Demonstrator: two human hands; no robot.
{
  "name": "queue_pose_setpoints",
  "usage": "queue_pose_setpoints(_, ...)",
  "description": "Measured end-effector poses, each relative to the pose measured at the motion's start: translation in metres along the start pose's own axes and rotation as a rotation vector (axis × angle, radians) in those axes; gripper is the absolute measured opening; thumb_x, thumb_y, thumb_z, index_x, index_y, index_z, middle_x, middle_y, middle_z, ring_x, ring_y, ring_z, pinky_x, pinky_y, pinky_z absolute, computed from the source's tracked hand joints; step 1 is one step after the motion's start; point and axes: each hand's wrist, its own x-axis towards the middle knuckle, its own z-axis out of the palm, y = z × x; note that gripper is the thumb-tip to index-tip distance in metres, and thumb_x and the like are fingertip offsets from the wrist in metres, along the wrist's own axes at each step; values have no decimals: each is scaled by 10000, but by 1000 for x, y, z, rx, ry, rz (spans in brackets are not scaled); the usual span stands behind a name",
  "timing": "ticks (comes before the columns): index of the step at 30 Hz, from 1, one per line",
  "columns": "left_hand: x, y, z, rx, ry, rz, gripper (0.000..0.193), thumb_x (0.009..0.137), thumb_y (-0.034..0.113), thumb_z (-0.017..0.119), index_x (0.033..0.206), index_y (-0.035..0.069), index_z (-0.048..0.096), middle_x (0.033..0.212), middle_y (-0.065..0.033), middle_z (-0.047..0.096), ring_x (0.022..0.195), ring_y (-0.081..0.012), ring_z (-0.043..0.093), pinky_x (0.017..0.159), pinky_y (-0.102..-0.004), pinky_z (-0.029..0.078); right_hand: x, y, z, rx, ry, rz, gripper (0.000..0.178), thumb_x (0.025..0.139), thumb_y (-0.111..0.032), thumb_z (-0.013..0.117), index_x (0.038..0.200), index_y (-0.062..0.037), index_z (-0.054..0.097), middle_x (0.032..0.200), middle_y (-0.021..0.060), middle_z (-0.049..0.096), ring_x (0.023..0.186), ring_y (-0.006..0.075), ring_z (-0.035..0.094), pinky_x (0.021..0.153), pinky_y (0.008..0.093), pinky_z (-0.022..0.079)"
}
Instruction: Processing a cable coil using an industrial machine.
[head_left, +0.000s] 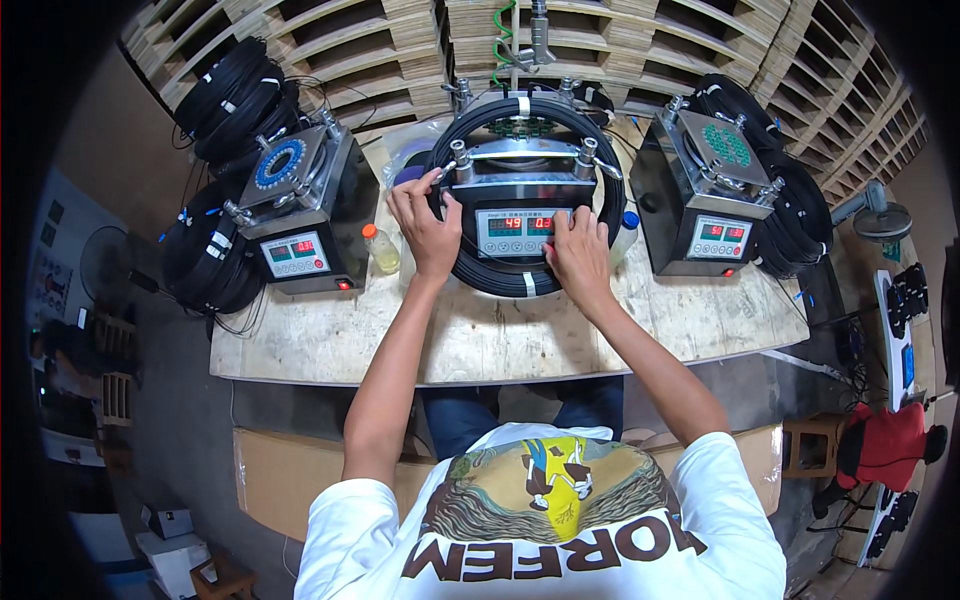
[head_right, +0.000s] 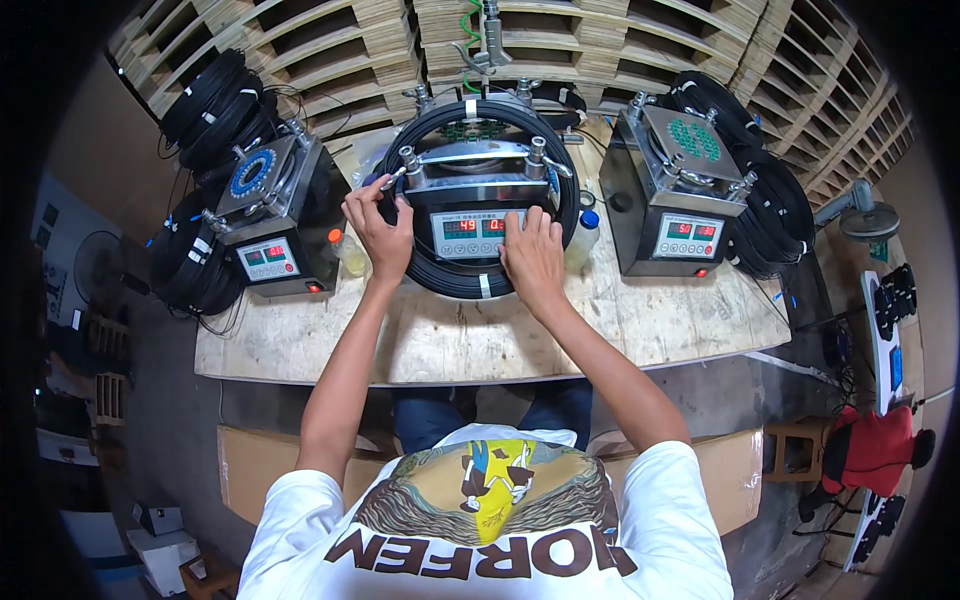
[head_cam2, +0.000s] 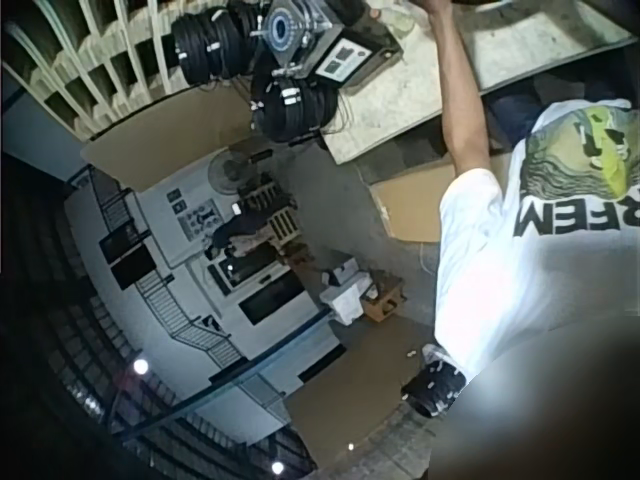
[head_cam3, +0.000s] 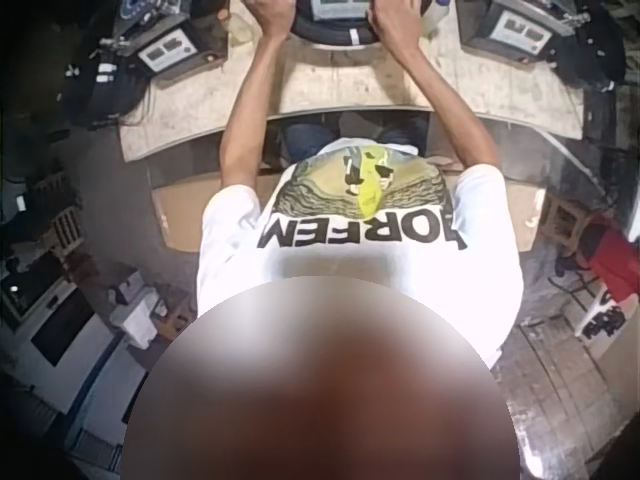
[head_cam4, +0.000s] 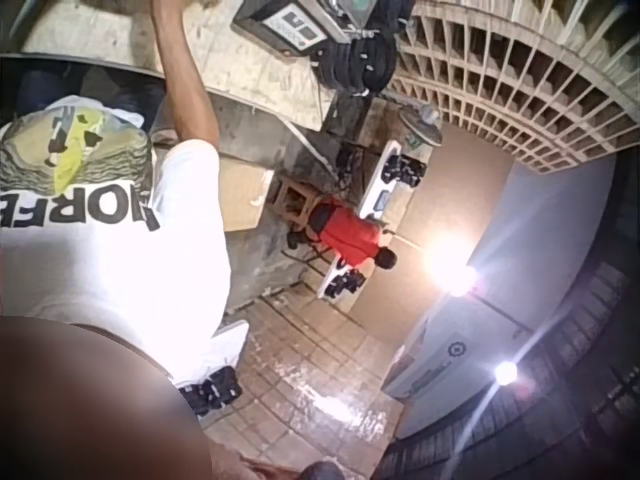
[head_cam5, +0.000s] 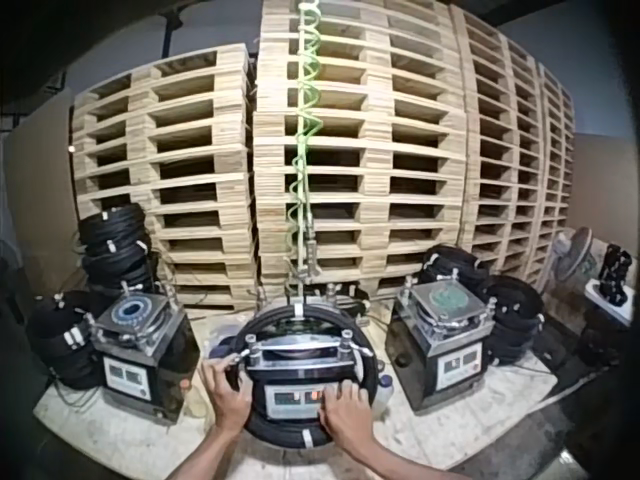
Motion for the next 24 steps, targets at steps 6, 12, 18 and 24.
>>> queue_pose_setpoints(6, -4, 2, -1, 49, -52, -31, 505, 783, 15, 673, 1266, 106, 556, 1083, -142, 464, 1046, -332, 459, 978, -458, 370, -4, 9, -4, 155, 27, -54, 311, 793, -111, 725, 1039, -54, 544, 972, 139, 490, 922, 291, 506, 777, 403, 398)
queue_pose_setpoints(12, -7, 11, -5, -29, 8, -174, 644, 792, 52, 703, 1390, 100, 469, 1193, -168, 401, 1155, -341, 428, 1024, -435, 378, 1, 33, -27, 657, 473, 310, 137, 847, 14, 623, 977, 16, 584, 931, 129, 523, 803, 265, 569, 707, 368, 472)
queue_pose_setpoints(18, -11, 8, -6, -143, -61, -253, 653, 855, 105, 687, 1446, 91, 411, 1260, -180, 414, 1211, -346, 449, 1061, -424, 367, -10, 31, -27, 539, 493, 276, 232, 897, -40, 607, 1121, 16, 595, 1069, 164, 540, 940, 309, 575, 837, 394, 473)
queue_pose_setpoints(24, -11, 1, 0, -277, -102, -302, 528, 997, 220, 542, 1471, 41, 394, 1301, -214, 522, 1178, -357, 535, 1039, -412, 387, 32, 64, -7, 731, 540, 412, 372, 1039, -222, 450, 1288, 28, 567, 1201, 195, 590, 1095, 326, 580, 989, 384, 420)
